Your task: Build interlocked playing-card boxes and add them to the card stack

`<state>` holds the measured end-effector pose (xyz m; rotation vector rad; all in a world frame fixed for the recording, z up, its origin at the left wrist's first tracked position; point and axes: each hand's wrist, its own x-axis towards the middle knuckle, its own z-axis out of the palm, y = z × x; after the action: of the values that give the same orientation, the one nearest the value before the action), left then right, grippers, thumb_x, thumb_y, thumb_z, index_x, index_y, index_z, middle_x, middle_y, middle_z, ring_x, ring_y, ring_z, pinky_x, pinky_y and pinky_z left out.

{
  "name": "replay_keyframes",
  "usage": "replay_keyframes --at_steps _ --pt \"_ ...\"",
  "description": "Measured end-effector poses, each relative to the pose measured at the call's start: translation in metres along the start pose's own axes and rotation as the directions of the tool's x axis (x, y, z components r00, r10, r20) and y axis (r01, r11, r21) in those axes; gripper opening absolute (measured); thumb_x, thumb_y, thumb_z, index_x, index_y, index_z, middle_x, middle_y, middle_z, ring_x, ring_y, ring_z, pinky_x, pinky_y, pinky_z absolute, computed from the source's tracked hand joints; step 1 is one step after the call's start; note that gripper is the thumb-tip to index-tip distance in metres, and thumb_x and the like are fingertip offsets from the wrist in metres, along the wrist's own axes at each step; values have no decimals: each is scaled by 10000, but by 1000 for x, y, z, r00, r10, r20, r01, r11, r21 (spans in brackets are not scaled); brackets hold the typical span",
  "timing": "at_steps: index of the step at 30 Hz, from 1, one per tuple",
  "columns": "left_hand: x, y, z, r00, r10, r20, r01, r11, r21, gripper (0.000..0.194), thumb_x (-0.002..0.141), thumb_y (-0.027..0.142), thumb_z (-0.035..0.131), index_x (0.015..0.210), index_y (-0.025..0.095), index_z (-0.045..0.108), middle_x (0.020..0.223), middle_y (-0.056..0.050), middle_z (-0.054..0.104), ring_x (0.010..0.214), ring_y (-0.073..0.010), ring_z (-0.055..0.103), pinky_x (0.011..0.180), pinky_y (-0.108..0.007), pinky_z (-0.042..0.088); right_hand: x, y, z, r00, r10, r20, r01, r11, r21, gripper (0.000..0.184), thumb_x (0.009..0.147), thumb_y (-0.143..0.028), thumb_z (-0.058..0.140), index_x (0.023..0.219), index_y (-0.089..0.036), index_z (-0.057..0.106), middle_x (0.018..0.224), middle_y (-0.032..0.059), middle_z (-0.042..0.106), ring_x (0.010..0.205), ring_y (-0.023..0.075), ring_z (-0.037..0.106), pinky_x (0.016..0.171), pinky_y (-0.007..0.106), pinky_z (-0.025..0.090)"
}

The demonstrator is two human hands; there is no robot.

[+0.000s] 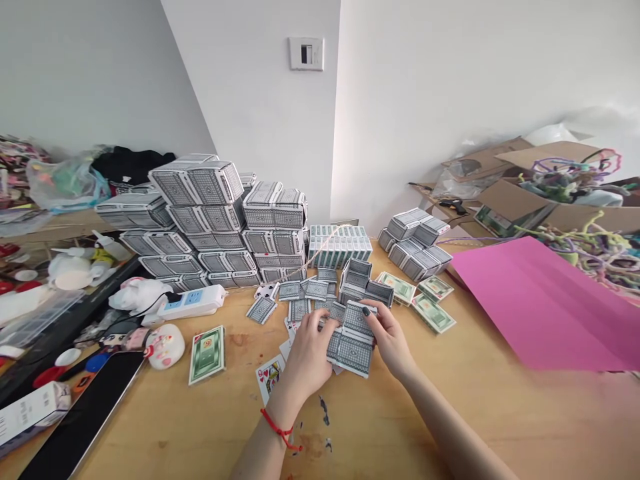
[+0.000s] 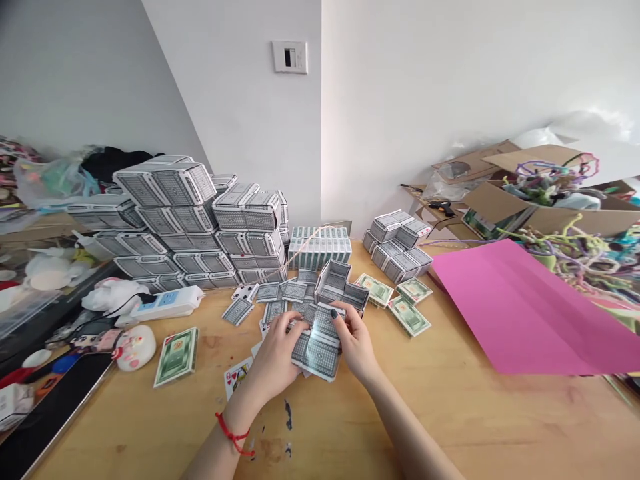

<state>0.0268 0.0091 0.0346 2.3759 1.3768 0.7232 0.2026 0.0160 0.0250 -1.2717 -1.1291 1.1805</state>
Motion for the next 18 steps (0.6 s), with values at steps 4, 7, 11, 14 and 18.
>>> replay_keyframes --at_steps 4,7,11,14,18 --pt "0 2 5 1000 -3 18 3 1000 0 583 540 -39 497 1048 247 467 1157 -71 434 1065 -272 439 859 -421 420 -2 4 5 998 -56 -36 53 996 -75 325 801 -467 488 1014 -225 527 609 -46 412 479 104 359 427 206 324" --pt "0 3 8 1000 -12 18 13 1000 -26 603 532 -51 469 1054 250 469 1152 -61 447 1068 -263 434 871 -421 417 -2 7 8 997 -56 -54 53 997 -59 338 784 -474 511 1013 -226 522 698 -23 486 535 119 420 479 219 379" --pt "1 1 7 998 -56 -29 54 996 -71 650 538 -36 500 1119 255 467 1192 -67 425 1132 -286 393 918 -447 386 0 9 11 995 -8 -104 17 996 88 363 727 -478 586 985 -233 519 854 8 574 742 175 540 636 265 464" --pt "2 -1 1 985 -122 -124 98 978 -184 717 579 -7 518 1231 263 396 1274 -84 369 1227 -297 310 990 -480 312 1 10 11 984 128 -124 -86 951 298 382 703 -479 610 989 -249 506 884 6 602 784 193 571 652 289 484" --pt "3 -2 -2 946 -290 -146 161 810 -564 706 691 80 483 1330 282 260 1373 -78 290 1287 -258 265 1014 -433 312 0 8 10 970 222 -96 -153 869 470 393 695 -465 623 1021 -286 494 921 -11 616 749 178 585 582 263 484"
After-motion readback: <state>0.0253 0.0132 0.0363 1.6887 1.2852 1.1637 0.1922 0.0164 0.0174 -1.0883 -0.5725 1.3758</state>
